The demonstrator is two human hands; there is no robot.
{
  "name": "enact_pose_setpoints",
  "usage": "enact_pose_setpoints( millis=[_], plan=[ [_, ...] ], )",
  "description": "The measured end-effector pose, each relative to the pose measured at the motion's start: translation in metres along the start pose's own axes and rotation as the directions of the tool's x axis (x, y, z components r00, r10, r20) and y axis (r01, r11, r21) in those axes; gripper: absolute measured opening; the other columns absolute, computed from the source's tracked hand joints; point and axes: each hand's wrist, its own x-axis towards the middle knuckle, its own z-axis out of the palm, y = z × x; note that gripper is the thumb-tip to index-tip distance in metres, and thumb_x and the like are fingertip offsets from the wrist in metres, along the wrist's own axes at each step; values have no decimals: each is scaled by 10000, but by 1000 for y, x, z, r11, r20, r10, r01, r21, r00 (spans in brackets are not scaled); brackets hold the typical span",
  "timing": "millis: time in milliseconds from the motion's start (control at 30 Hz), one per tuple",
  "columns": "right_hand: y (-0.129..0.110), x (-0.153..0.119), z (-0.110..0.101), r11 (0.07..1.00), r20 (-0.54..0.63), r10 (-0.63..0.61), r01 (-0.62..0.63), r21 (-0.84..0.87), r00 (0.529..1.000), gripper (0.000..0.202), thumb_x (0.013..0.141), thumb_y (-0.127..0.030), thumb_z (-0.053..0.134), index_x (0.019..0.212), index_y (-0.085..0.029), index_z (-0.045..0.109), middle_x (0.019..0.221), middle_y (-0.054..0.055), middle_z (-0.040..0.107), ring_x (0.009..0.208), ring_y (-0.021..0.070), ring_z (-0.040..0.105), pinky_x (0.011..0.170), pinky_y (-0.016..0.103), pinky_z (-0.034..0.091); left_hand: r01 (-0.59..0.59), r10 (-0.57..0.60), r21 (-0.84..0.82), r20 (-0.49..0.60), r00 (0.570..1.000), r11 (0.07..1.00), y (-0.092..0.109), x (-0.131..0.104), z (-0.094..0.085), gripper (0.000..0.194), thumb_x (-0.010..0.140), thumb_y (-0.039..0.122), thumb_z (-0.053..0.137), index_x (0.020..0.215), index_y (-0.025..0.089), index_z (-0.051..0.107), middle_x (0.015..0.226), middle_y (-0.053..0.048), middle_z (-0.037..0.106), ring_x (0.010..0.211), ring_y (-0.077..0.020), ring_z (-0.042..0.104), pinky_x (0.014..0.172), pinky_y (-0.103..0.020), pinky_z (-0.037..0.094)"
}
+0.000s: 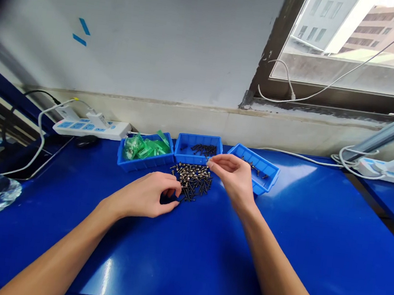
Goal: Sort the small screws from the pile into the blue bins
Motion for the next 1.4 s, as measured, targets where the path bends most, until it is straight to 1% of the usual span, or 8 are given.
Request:
enact_pose_setpoints(
  millis=[167,333,467,633,900,1033,1167,1400],
  plan=[
    [4,-4,13,984,-37,-115,119,130,993,342,699,-364,860,977,-202,745,1101,93,788,1130,279,731,1046,445,570,11,-11,0,9,1000,1000,-1,2,4,129,785,107,694,709,183,623,691,10,612,635,-147,543,596,-262,355],
    [6,-9,9,991,46,-120,116,72,992,247,751,-368,805,915,-195,741,959,81,799,901,248,779,898,415,625,20,-20,-14,-12,1000,1000,-4,2,4,164,794,50,629,699,180,658,669,7,624,605,-139,546,586,-257,353],
    [7,-11,8,989,165,-133,142,-39,977,211,776,-355,759,906,-189,758,822,60,788,775,222,765,802,385,629,8,-13,-68,-70,997,998,-9,1,-3,147,824,53,626,761,172,687,716,0,653,634,-137,582,619,-253,405],
    [10,-15,10,963,386,-169,235,-130,907,174,824,-304,706,944,-199,775,949,72,804,849,224,761,815,382,624,-60,20,-150,-252,967,987,-12,2,-8,96,905,116,627,855,172,686,773,0,664,681,-137,606,668,-253,457],
    [11,-17,10,986,522,-26,-65,154,852,224,785,-309,833,947,-186,740,870,62,806,829,206,780,784,320,621,-183,62,-229,-451,890,956,-9,5,-7,84,917,130,675,846,175,684,754,17,655,679,-120,595,683,-235,473],
    [11,-18,12,960,506,13,-153,236,862,181,760,-290,860,888,-186,785,808,56,803,742,178,762,710,289,597,-195,72,-219,-469,880,956,-8,5,-6,74,914,129,689,857,175,693,765,16,672,687,-118,612,692,-228,490],
    [13,-16,13,947,430,46,-176,269,902,174,720,-296,882,850,-201,813,799,59,802,764,203,763,742,328,598,-112,49,-142,-386,921,984,-13,4,-7,28,901,145,708,915,169,707,828,-6,717,736,-145,664,729,-258,541],
    [14,-13,8,933,237,-10,-77,353,971,549,742,-185,840,1259,-325,720,1427,40,653,1270,268,648,1074,426,518,177,-126,213,-235,964,961,-30,4,1,281,923,101,629,1184,129,727,1249,-144,731,1162,-294,690,1031,-450,557]
  ],
)
